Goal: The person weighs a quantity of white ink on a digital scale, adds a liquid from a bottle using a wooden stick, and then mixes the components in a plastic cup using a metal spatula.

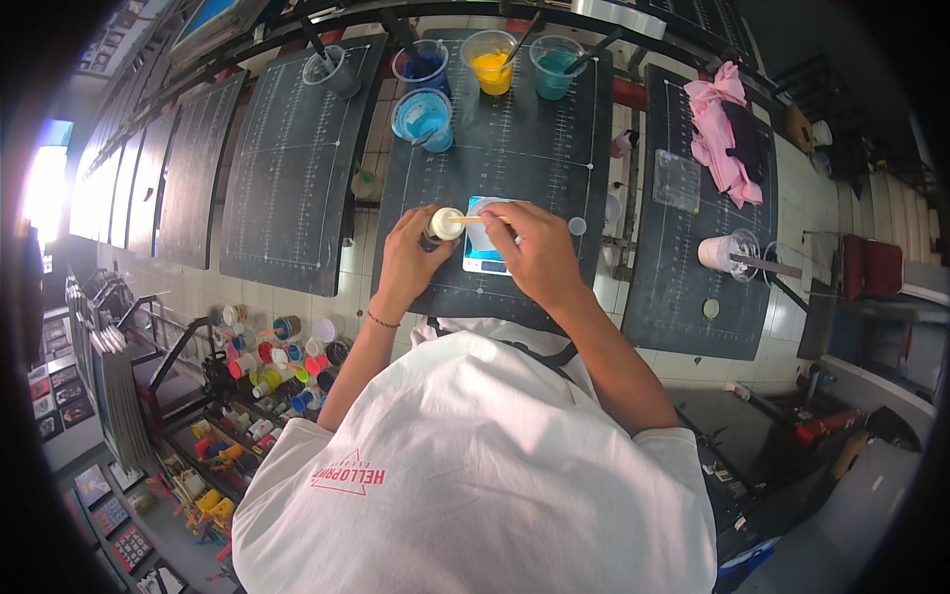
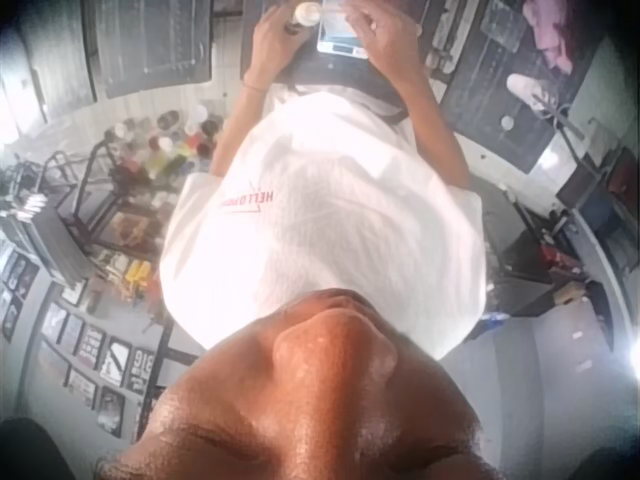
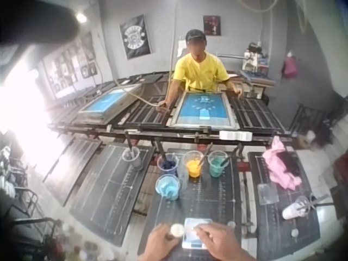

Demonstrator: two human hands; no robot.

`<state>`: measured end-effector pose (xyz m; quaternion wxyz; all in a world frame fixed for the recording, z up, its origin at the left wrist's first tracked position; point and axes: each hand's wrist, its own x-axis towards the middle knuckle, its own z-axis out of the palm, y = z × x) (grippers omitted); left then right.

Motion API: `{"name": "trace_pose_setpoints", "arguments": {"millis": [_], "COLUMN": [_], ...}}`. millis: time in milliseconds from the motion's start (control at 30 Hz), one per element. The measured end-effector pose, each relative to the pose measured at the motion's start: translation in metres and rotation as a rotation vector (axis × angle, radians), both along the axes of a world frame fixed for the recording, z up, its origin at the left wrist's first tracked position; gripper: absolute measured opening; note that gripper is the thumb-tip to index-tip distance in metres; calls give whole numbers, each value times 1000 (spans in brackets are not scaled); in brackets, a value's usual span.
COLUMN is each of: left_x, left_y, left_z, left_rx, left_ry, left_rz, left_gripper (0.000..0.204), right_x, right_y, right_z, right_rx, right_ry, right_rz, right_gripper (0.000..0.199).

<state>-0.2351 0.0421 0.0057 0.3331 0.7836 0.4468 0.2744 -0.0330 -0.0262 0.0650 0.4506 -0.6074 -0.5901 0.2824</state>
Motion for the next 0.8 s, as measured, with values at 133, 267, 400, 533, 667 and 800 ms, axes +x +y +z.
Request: {"name": "trace_pose_setpoints", "arguments": {"millis": [133,267,400,533,667,800], "left_x": [4,5,6,5,6,5], "left_y": [-1,-2,-2,-3,-3,-4], "left_z": [4,6,4,1,2,3], "left_rx": [2,13,28,29,16,15], "left_ry": [-29,-45,-39,-7,-3,-10], "left_rz": [7,11,-5,-18,-7,-7], "left_gripper": [42,42,43,45,45,45], "right_x": [-6,-8,-4,3,5,6], "right_y": [9,9,8,7,5,5], "right_z": [-4,-9,-24,-31,-32,-30], "right_rx": [16,-131,-274,-331,-317,-307], "right_ry": [-138,54,350,502,534,511], "right_rz": [46,-23,-100,-139,-160,-187], "right_gripper": [18,22,27,28,28,27]}}
